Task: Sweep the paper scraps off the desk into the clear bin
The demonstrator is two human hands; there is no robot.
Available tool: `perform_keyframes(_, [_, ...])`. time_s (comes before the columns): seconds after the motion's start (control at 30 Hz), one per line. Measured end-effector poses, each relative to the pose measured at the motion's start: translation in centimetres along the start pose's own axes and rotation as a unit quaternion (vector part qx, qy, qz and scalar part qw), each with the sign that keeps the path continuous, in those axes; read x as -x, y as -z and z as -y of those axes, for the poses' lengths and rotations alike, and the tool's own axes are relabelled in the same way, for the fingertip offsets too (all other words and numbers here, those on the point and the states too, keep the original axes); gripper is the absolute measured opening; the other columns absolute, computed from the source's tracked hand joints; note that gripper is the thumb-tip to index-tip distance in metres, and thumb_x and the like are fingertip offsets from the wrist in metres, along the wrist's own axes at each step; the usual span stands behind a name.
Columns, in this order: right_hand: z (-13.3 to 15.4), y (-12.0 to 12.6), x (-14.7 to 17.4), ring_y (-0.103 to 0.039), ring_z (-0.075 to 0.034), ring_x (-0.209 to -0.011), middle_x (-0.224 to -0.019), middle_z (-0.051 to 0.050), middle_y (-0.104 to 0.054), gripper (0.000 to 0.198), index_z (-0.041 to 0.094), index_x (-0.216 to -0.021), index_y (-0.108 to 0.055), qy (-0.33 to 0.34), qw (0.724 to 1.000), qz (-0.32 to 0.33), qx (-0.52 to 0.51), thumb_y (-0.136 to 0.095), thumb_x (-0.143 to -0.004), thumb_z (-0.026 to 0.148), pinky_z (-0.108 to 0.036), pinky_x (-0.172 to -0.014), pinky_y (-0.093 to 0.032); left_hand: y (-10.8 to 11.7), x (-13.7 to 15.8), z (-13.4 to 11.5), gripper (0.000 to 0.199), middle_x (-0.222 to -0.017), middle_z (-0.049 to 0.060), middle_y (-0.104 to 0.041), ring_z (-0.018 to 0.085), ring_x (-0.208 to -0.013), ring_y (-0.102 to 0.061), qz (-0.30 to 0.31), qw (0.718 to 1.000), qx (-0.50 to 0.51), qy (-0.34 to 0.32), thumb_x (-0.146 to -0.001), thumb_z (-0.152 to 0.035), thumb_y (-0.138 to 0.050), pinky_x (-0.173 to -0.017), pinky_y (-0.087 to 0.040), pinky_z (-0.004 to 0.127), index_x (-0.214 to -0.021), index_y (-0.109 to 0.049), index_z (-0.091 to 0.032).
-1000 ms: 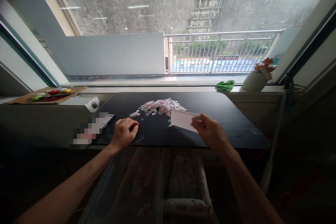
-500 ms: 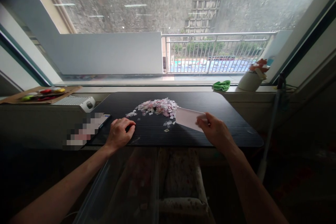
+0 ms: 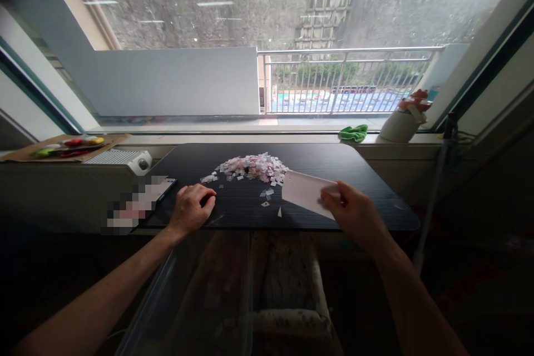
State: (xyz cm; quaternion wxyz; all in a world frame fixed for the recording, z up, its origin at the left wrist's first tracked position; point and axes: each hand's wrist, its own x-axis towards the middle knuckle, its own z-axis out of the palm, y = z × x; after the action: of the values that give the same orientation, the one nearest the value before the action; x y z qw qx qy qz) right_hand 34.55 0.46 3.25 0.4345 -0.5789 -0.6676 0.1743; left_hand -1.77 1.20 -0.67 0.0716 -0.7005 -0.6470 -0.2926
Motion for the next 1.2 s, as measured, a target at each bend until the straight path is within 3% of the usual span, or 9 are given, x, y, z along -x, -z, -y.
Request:
perform_keyframes(0.13, [-1.7, 0.1, -1.5, -0.067, -0.021, -0.065, -0.076, -0.004, -0.075, 0.024, 0.024, -0.085, -0.066, -0.006, 0.998, -0.053, 0.017, -0.060, -0.080, 0.047, -0.033, -0.063, -0.051, 0.0, 0.0, 0.0, 0.020, -0.090, 0.008, -0.071, 0.028, -0.097, -0.064, -0.002, 1.000, 0.002, 0.000, -0.082, -0.027, -0.049, -0.106, -0.035, 0.053, -0.082, -0.068, -0.021])
perform_keyframes(0.27, [-2.7, -0.8, -2.4, -0.070, -0.023, -0.069, -0.077, -0.004, -0.075, 0.024, 0.024, -0.084, -0.066, -0.014, 0.999, 0.004, -0.031, -0.063, -0.078, 0.047, -0.035, -0.068, -0.054, -0.1, 0.1, -0.1, 0.019, -0.090, 0.007, -0.071, 0.028, -0.096, -0.064, -0.005, 1.000, 0.002, 0.003, -0.082, -0.026, -0.050, -0.106, -0.034, 0.053, -0.082, -0.068, -0.022])
perform_keyframes(0.4, [-1.4, -0.7, -0.9, -0.072, -0.023, -0.073, -0.077, -0.005, -0.076, 0.025, 0.024, -0.083, -0.067, -0.024, 0.997, 0.030, -0.071, -0.064, -0.079, 0.048, -0.032, -0.067, -0.056, -0.1, 0.1, 0.0, 0.017, -0.091, 0.007, -0.071, 0.027, -0.096, -0.064, -0.005, 1.000, -0.004, 0.002, -0.082, -0.025, -0.051, -0.106, -0.035, 0.052, -0.082, -0.068, -0.023])
perform_keyframes(0.7, [-0.6, -1.9, -2.4, -0.071, -0.023, -0.076, -0.083, -0.004, -0.077, 0.026, 0.024, -0.090, -0.068, 0.032, 0.998, 0.054, -0.004, -0.062, -0.081, 0.048, -0.034, -0.070, -0.055, -0.2, 0.1, 0.1, 0.018, -0.090, 0.008, -0.071, 0.028, -0.095, -0.064, -0.013, 1.000, -0.009, -0.011, -0.082, -0.025, -0.051, -0.104, -0.037, 0.054, -0.083, -0.069, -0.021])
perform_keyframes(0.83, [-0.8, -1.5, -1.6, -0.071, -0.023, -0.073, -0.081, -0.004, -0.077, 0.027, 0.025, -0.088, -0.067, 0.010, 0.998, 0.066, -0.008, -0.061, -0.081, 0.050, -0.035, -0.069, -0.054, -0.1, 0.1, 0.1, 0.018, -0.091, 0.008, -0.071, 0.028, -0.096, -0.064, -0.008, 1.000, -0.007, -0.008, -0.082, -0.025, -0.051, -0.105, -0.036, 0.053, -0.083, -0.069, -0.021])
perform_keyframes(1.0, [-0.6, 0.2, -0.2, -0.071, -0.022, -0.072, -0.079, -0.004, -0.076, 0.027, 0.025, -0.085, -0.067, -0.014, 0.999, 0.029, -0.044, -0.064, -0.079, 0.051, -0.032, -0.066, -0.053, 0.0, 0.1, 0.0, 0.019, -0.091, 0.008, -0.071, 0.028, -0.098, -0.064, 0.001, 1.000, -0.007, -0.003, -0.082, -0.026, -0.051, -0.106, -0.035, 0.053, -0.083, -0.069, -0.020])
perform_keyframes(1.2, [-2.3, -0.1, -2.0, -0.070, -0.021, -0.070, -0.075, -0.004, -0.075, 0.038, 0.022, -0.079, -0.065, -0.068, 0.988, 0.057, -0.127, -0.072, -0.070, 0.059, -0.030, -0.061, -0.053, 0.0, 0.0, 0.0, 0.020, -0.090, 0.008, -0.071, 0.028, -0.097, -0.064, 0.000, 1.000, -0.008, -0.003, -0.082, -0.026, -0.050, -0.105, -0.035, 0.054, -0.083, -0.069, -0.020])
